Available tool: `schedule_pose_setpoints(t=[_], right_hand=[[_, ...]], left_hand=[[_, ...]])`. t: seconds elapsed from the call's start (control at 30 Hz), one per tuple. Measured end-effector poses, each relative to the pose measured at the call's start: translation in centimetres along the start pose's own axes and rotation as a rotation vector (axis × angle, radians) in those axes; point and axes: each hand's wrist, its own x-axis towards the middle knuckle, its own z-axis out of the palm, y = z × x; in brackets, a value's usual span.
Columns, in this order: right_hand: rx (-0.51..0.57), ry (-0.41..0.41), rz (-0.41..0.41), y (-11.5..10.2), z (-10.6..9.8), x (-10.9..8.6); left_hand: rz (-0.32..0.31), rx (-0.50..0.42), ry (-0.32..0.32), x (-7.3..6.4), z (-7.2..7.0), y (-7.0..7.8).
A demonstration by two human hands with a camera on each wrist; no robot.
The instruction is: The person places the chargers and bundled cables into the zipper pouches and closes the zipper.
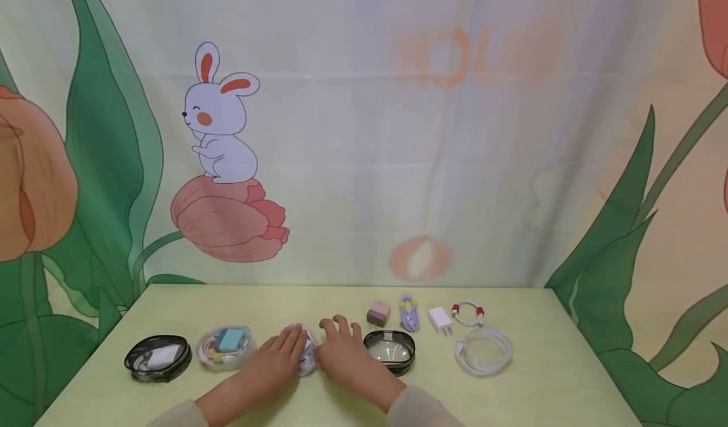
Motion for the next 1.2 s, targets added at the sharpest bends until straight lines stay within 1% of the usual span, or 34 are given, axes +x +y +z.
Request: schedule_pose_setpoints(t=[0.07, 0.13, 0.2, 0.27, 0.3, 0.37, 0.4, 0.5, 0.57, 0.73, 0.87, 0.93, 1.03, 1.1, 1.2], right_hand=[[-0.004, 0.003, 0.024, 0.3, 0.1, 0.3], [-0.016, 0.004, 0.051, 0.9, 0.3, 0.9], [-0.019, 0.000, 0.090, 1.6, 0.6, 1.5], [-0.011, -0.007, 0.129, 2.1, 1.0, 2.2], [-0.005, -0.013, 0.146, 2.3, 1.2, 2.5], [0.012, -0.020, 0.166, 2.5, 1.4, 2.7], [0.013, -0.018, 0.169, 2.5, 1.5, 2.8], [0.022, -0.016, 0.162, 2.5, 1.7, 2.7], [0.031, -0.008, 0.152, 2.5, 1.9, 2.5], [0.035, 0.010, 0.114, 1.9, 1.5, 1.8], [0.006, 0.016, 0.093, 0.6, 1.0, 0.9], [-0.011, 0.027, 0.060, -0.3, 1.0, 0.8], [-0.039, 0.049, 0.027, -1.3, 1.2, 0.8], [-0.041, 0.060, 0.025, -1.6, 1.4, 0.9], [-0.033, 0.072, 0.043, -1.5, 1.4, 0.9]], left_hand=[[-0.021, -0.047, -0.039, 0.0, -0.4, -0.1], [-0.025, -0.079, -0.040, -0.1, -0.7, -0.4], [0.004, -0.086, -0.001, -0.1, -0.8, -0.7], [0.056, -0.088, 0.040, -0.1, -0.7, -1.0], [0.079, -0.099, 0.045, -0.1, -0.5, -1.1], [0.109, -0.140, 0.023, -0.2, -0.1, -1.1], [0.115, -0.163, 0.006, -0.3, 0.2, -1.0], [0.105, -0.233, -0.061, -0.6, 0.6, -1.0], [0.094, -0.231, -0.071, -0.7, 0.7, -1.1], [0.086, -0.179, -0.046, -0.8, 0.4, -1.2], [0.064, -0.171, -0.059, -0.4, 0.2, -1.0], [0.041, -0.159, -0.066, -0.4, 0.1, -0.8], [0.018, -0.134, -0.055, -0.4, 0.2, -0.6], [0.014, -0.124, -0.041, -0.3, 0.5, -0.5], [0.027, -0.116, -0.023, -0.1, 0.7, -0.6]])
